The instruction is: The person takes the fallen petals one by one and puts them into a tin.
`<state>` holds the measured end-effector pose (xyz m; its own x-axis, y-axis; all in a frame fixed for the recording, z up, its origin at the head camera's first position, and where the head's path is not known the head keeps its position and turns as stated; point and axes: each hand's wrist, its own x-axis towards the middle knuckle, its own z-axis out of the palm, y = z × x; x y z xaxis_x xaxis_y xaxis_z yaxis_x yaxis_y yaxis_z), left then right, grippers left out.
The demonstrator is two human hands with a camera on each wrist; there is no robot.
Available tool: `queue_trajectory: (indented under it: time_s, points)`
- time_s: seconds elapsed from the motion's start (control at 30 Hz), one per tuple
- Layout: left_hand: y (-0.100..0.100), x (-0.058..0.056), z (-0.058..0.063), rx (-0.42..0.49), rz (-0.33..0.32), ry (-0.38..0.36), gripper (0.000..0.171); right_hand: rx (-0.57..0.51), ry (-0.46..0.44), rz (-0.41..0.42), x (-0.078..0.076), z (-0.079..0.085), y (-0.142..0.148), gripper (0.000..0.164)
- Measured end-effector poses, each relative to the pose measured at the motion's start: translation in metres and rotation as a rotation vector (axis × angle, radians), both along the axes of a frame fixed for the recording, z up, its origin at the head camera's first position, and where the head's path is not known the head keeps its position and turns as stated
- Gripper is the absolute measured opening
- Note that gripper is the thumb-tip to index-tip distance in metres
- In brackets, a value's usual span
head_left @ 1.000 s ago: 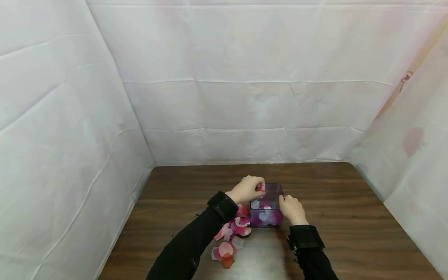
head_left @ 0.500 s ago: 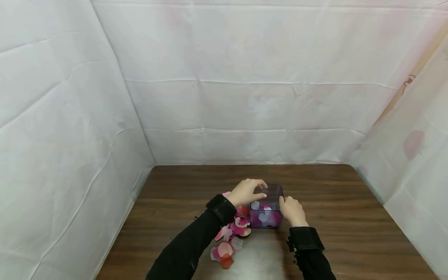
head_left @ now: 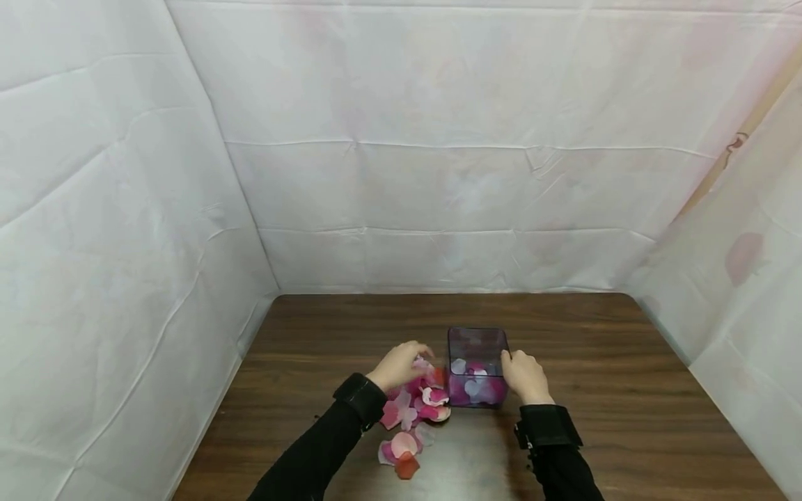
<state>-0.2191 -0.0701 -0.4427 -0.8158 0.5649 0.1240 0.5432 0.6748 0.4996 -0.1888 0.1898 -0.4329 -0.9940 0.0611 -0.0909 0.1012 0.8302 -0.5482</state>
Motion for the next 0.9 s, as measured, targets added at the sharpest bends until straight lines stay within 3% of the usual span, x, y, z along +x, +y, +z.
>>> queue_trajectory:
  time_s: [0.13, 0.2, 0.3, 0.37, 0.47, 0.63, 0.9]
  points:
    - [-0.026, 0.013, -0.037, -0.14, -0.017, 0.005, 0.025, -0.004, -0.006, -0.001, 0.001, 0.0, 0.0, 0.041]
    - [-0.037, 0.019, -0.05, -0.218, -0.001, 0.001, 0.027, 0.0, -0.002, -0.001, 0.002, 0.0, -0.001, 0.041]
    - [-0.048, 0.025, -0.061, -0.283, 0.026, 0.041, 0.027, 0.008, 0.006, 0.003, 0.003, 0.001, -0.001, 0.041]
    - [-0.051, 0.027, -0.064, -0.272, 0.042, 0.102, 0.022, 0.008, 0.012, 0.002, 0.005, 0.001, -0.002, 0.041]
    - [-0.051, 0.027, -0.064, -0.21, 0.069, 0.136, 0.006, 0.002, 0.01, 0.008, 0.006, 0.001, -0.002, 0.041]
    - [-0.046, 0.022, -0.059, -0.139, 0.108, 0.142, 0.017, -0.003, 0.006, 0.013, 0.007, 0.0, -0.003, 0.041]
    - [-0.036, 0.009, -0.032, -0.098, 0.107, 0.167, 0.015, 0.016, 0.013, 0.004, 0.003, 0.0, -0.001, 0.041]
